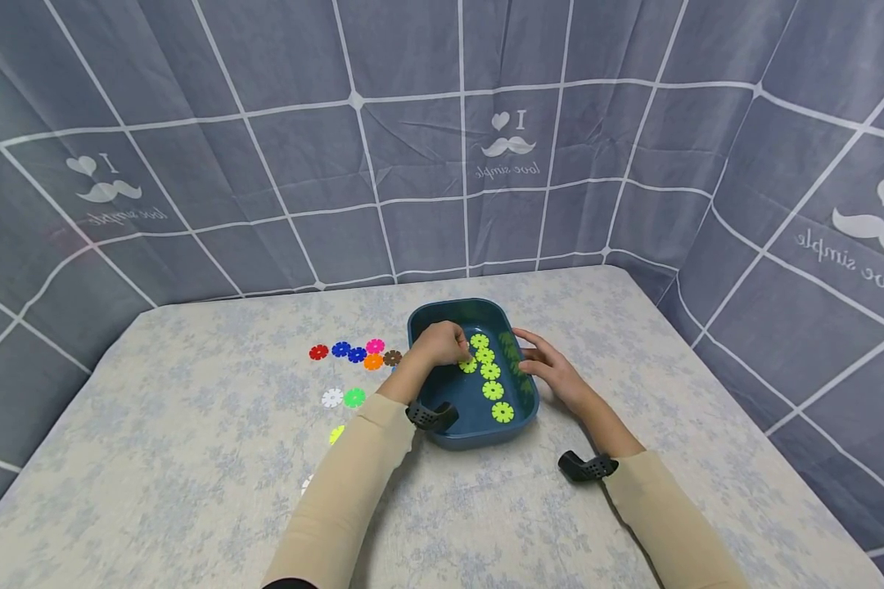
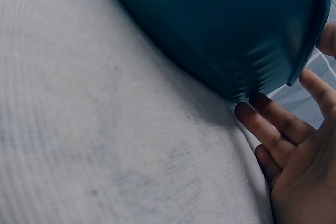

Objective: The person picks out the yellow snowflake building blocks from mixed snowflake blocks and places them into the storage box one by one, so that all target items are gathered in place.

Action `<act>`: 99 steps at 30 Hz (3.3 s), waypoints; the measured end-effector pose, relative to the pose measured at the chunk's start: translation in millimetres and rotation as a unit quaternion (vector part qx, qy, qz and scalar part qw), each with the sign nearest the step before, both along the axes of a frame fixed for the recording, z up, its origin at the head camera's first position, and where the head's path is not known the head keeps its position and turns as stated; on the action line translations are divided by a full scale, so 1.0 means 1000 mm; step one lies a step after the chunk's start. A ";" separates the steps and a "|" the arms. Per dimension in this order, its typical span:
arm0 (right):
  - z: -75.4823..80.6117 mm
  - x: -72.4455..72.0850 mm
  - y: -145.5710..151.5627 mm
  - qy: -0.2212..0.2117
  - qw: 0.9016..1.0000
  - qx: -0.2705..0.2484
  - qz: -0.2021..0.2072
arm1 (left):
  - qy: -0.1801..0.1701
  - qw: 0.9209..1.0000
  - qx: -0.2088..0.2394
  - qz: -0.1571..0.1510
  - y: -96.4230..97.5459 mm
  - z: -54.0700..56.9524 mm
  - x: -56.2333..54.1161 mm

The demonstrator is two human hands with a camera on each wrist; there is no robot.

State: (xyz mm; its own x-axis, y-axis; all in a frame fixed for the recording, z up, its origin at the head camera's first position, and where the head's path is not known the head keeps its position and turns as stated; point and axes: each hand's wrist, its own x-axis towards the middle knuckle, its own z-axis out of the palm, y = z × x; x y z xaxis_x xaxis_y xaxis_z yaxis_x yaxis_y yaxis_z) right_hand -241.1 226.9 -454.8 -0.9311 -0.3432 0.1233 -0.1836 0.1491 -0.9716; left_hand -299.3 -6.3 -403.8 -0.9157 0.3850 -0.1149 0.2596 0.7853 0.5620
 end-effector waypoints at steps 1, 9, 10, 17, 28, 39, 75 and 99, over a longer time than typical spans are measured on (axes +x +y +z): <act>0.000 0.000 0.000 0.001 1.000 0.001 0.001 | 0.002 1.000 -0.004 0.001 0.000 0.000 0.000; 0.001 0.000 0.000 0.003 1.000 0.001 0.001 | -0.009 1.000 -0.012 0.019 0.004 -0.007 -0.010; 0.000 0.000 0.000 0.003 1.000 0.000 0.001 | -0.012 1.000 -0.014 0.022 0.004 -0.007 -0.011; 0.000 0.000 0.000 0.003 1.000 -0.004 0.002 | -0.008 0.999 -0.024 0.032 0.006 -0.004 -0.011; 0.001 0.002 -0.001 -0.001 1.000 -0.003 0.000 | 0.005 0.999 -0.024 0.031 0.006 -0.003 -0.009; 0.001 0.001 -0.001 0.003 1.000 0.002 -0.001 | -0.008 0.999 -0.009 0.032 0.004 0.000 -0.005; 0.001 0.001 -0.003 0.005 1.000 0.005 0.001 | 0.018 0.999 0.035 0.028 -0.003 0.017 0.001; 0.000 0.001 -0.001 0.000 1.000 0.003 -0.002 | 0.034 0.993 0.111 0.034 -0.045 0.039 0.024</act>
State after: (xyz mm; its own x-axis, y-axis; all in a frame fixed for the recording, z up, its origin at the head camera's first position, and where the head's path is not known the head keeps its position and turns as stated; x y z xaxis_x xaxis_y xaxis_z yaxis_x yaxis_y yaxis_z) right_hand -239.9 226.1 -454.5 -0.9325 -0.3401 0.1217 -0.1837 0.1565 -0.9704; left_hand -274.9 -50.9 -365.2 -0.9432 0.3308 0.0296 0.2540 0.6611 0.7060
